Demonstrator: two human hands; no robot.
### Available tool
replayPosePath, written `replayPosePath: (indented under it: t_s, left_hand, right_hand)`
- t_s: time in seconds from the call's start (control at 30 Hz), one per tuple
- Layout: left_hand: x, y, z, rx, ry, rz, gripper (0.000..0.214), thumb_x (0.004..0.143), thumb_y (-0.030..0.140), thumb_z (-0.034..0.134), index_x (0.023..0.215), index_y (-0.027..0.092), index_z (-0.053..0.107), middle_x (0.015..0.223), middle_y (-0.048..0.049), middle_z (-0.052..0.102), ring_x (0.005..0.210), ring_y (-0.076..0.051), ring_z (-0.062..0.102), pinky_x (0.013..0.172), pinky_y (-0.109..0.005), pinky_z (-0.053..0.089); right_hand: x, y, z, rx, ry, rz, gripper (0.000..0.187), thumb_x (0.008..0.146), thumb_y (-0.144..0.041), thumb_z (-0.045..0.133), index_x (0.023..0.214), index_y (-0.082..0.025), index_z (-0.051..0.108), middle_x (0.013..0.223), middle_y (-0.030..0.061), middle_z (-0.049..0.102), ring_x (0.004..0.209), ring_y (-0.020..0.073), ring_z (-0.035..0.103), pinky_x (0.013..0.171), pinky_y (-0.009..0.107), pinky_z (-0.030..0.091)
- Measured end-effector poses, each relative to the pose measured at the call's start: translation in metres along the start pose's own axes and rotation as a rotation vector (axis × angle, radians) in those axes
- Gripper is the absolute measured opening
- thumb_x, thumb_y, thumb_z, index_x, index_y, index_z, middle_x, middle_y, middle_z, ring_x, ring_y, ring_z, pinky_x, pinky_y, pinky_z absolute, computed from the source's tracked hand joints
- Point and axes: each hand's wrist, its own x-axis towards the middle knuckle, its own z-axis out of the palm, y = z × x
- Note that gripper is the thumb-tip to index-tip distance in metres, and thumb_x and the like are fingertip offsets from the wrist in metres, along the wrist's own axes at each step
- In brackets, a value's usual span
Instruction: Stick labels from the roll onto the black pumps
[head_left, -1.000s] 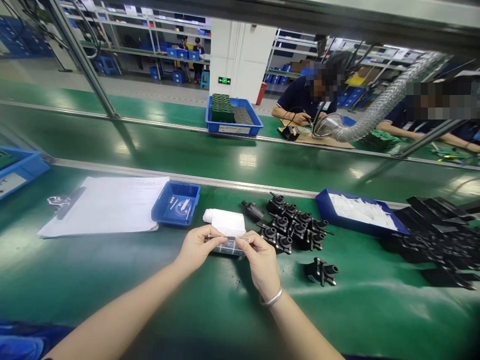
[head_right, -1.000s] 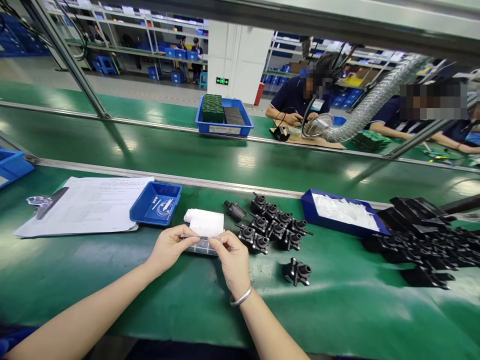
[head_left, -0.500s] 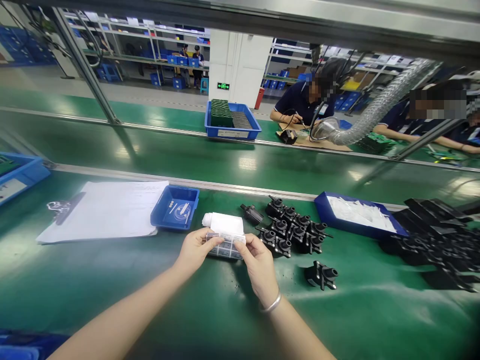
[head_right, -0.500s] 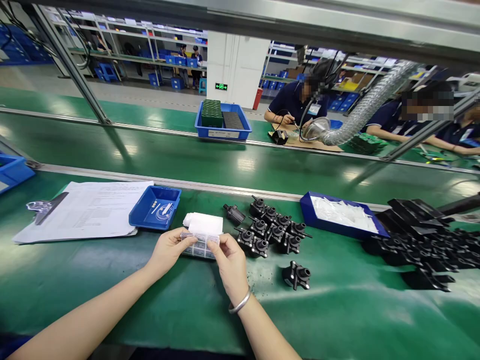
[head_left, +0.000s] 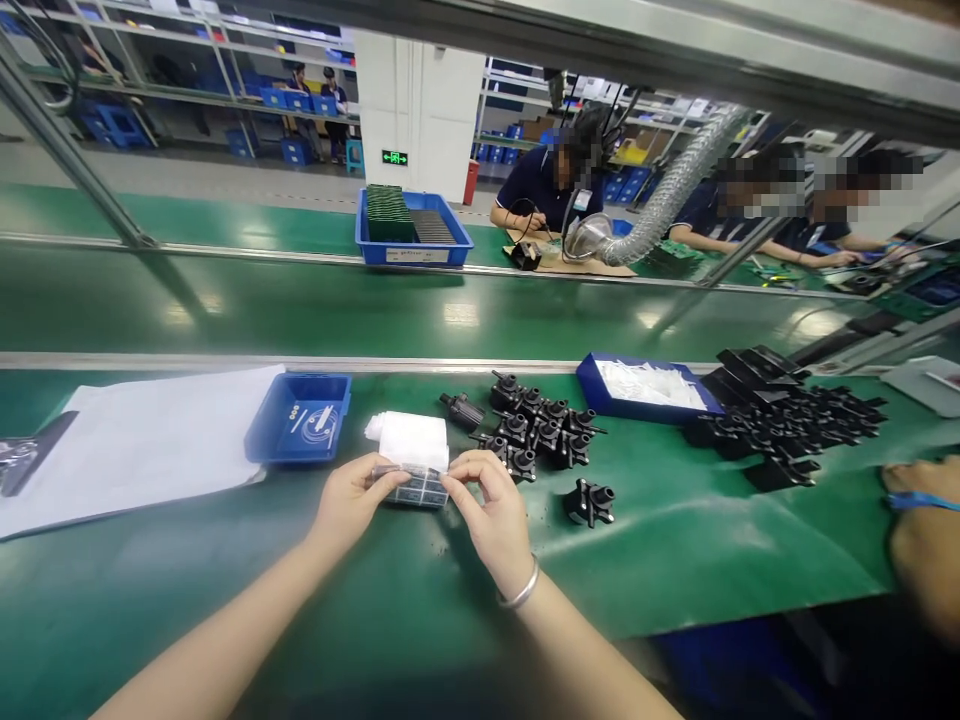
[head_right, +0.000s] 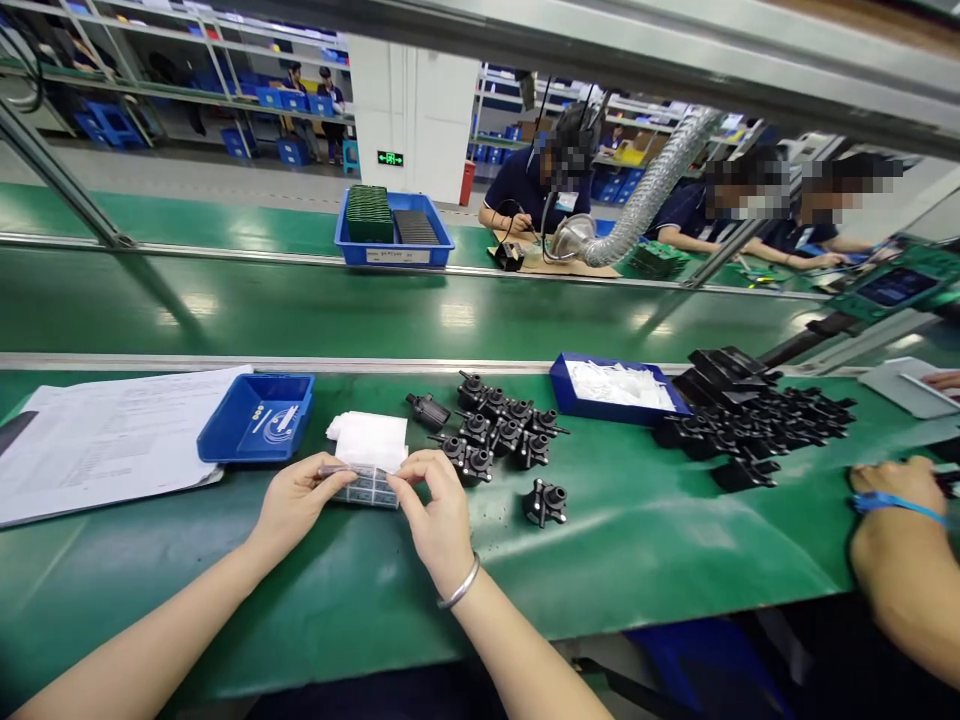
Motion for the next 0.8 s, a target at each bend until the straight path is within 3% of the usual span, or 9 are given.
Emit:
replayPosePath:
  t_s: [0.1, 0.23, 0.33, 0.4, 0.53, 0.7, 0.8]
  left_hand:
    - [0.0, -0.002, 0.002, -0.006, 0.009, -0.028, 0.027, 0.08, 0.041, 0.066, 0.066, 0.018, 0.064, 0.06, 0.0023, 0.059, 0.059, -0.012, 0.052, 0.058, -0.022, 0.039]
    - [0.001, -0.002, 0.004, -0.03, 0.015, -0.03, 0.027, 0.08, 0.04, 0.067, 0.065, 0.017, 0.063, 0.06, 0.0024, 0.06, 0.058, -0.012, 0.052, 0.057, -0.021, 0.039]
    - [0.0, 0.0, 0.006, -0.026, -0.006, -0.009, 0.024, 0.078, 0.037, 0.068, 0.066, 0.017, 0.065, 0.061, 0.0019, 0.062, 0.058, -0.013, 0.053, 0.057, -0.022, 0.039]
    - [0.0, 0.001, 0.007, -0.023, -0.024, -0.002, 0.022, 0.078, 0.037, 0.069, 0.068, 0.017, 0.067, 0.062, 0.0011, 0.063, 0.059, -0.013, 0.054, 0.058, -0.022, 0.039]
    - [-0.001, 0.0, 0.008, -0.034, -0.051, 0.001, 0.026, 0.079, 0.039, 0.069, 0.068, 0.016, 0.065, 0.061, 0.0011, 0.06, 0.058, -0.012, 0.051, 0.056, -0.022, 0.038]
    - [0.0, 0.0, 0.008, -0.192, -0.142, -0.023, 0.024, 0.076, 0.037, 0.072, 0.086, 0.016, 0.066, 0.08, -0.0021, 0.067, 0.069, -0.014, 0.058, 0.064, -0.023, 0.044]
    - [0.001, 0.001, 0.007, -0.288, -0.167, -0.036, 0.022, 0.076, 0.034, 0.072, 0.085, 0.016, 0.066, 0.081, -0.0029, 0.068, 0.072, -0.016, 0.061, 0.067, -0.024, 0.046]
  right_hand:
    - [-0.004, -0.006, -0.007, -0.019, -0.001, -0.148, 0.006, 0.086, -0.018, 0.066, 0.084, -0.024, 0.066, 0.09, 0.0045, 0.061, 0.09, 0.0208, 0.059, 0.083, 0.038, 0.047]
    - [0.001, -0.007, -0.012, 0.121, 0.12, -0.075, 0.008, 0.088, -0.019, 0.063, 0.093, -0.024, 0.064, 0.103, 0.0069, 0.057, 0.097, 0.0218, 0.059, 0.088, 0.041, 0.048]
    - [0.007, -0.002, -0.007, 0.142, 0.047, -0.015, 0.041, 0.086, -0.021, 0.065, 0.124, -0.029, 0.052, 0.125, 0.0097, 0.047, 0.099, 0.0211, 0.062, 0.095, 0.044, 0.049]
    - [0.008, 0.001, 0.0, 0.072, -0.049, -0.039, 0.054, 0.087, -0.02, 0.065, 0.134, -0.032, 0.043, 0.131, 0.0107, 0.044, 0.097, 0.0201, 0.064, 0.097, 0.046, 0.049]
    - [0.006, 0.004, 0.01, -0.101, -0.088, -0.198, 0.047, 0.092, -0.013, 0.055, 0.134, -0.032, 0.046, 0.127, 0.0103, 0.047, 0.09, 0.0181, 0.066, 0.097, 0.045, 0.051]
    - [0.007, 0.002, 0.01, -0.235, -0.059, -0.433, 0.055, 0.089, -0.004, 0.054, 0.135, -0.035, 0.049, 0.123, 0.0097, 0.053, 0.111, 0.0235, 0.06, 0.094, 0.041, 0.054]
    - [0.006, -0.006, 0.007, -0.139, -0.113, -0.396, 0.052, 0.087, -0.007, 0.06, 0.128, -0.037, 0.054, 0.118, 0.0078, 0.058, 0.108, 0.024, 0.061, 0.092, 0.042, 0.055]
